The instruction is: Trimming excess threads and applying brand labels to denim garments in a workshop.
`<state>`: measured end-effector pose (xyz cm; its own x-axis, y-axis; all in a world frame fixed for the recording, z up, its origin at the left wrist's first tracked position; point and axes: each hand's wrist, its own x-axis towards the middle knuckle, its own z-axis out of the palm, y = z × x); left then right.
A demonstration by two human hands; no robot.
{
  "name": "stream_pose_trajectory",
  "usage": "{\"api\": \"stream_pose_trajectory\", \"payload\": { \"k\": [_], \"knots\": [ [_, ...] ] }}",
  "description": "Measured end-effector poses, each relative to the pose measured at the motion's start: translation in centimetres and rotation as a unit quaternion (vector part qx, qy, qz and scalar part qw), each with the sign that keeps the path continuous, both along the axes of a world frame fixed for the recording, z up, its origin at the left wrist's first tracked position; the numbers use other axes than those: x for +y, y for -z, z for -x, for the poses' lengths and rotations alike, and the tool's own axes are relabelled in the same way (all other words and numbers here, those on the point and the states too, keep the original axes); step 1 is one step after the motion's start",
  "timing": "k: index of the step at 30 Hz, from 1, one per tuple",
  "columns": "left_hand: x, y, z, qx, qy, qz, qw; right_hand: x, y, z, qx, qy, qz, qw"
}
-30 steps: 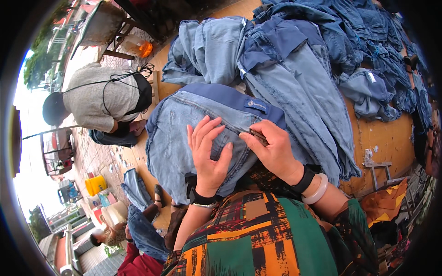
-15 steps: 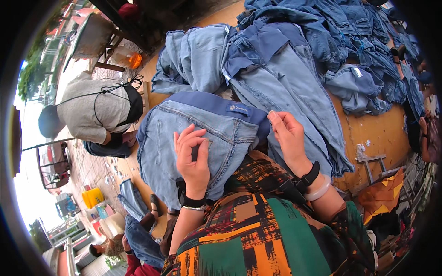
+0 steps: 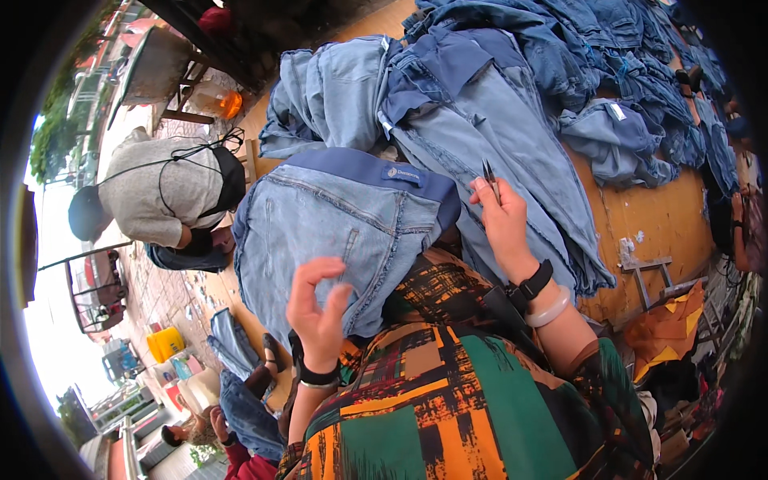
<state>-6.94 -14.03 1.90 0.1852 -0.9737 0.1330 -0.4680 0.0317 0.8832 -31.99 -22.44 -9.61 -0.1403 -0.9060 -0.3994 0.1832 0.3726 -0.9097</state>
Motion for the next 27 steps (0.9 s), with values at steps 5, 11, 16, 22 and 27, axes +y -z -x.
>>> {"api": "stream_pose_trajectory", "payload": {
  "k": [5,11,16,22,27],
  "knots": [
    [3.9,0.4,0.6,-0.209,0.075,-0.004,0.975,0.2,0.2,0.0,-0.030,-0.053,-0.050,0.997],
    [4.5,2.5,-0.3,-0.141,-0.023,-0.039,0.989,1.2,1.2,-0.6,-0.232,-0.141,-0.092,0.958],
    [4.3,-0.7,-1.9,0.226,-0.181,-0.120,0.950,-0.6,-3.1,-0.8,-0.248,-0.088,-0.036,0.964],
    [3.8,-7.3,-4.8,0.340,-0.175,0.045,0.923,-4.9,-12.8,-1.7,-0.156,-0.166,0.140,0.964],
    [6.9,-12.7,-8.6,0.384,-0.131,0.132,0.904,-6.1,-21.5,-4.8,-0.143,-0.242,0.275,0.920]
  ]
}}
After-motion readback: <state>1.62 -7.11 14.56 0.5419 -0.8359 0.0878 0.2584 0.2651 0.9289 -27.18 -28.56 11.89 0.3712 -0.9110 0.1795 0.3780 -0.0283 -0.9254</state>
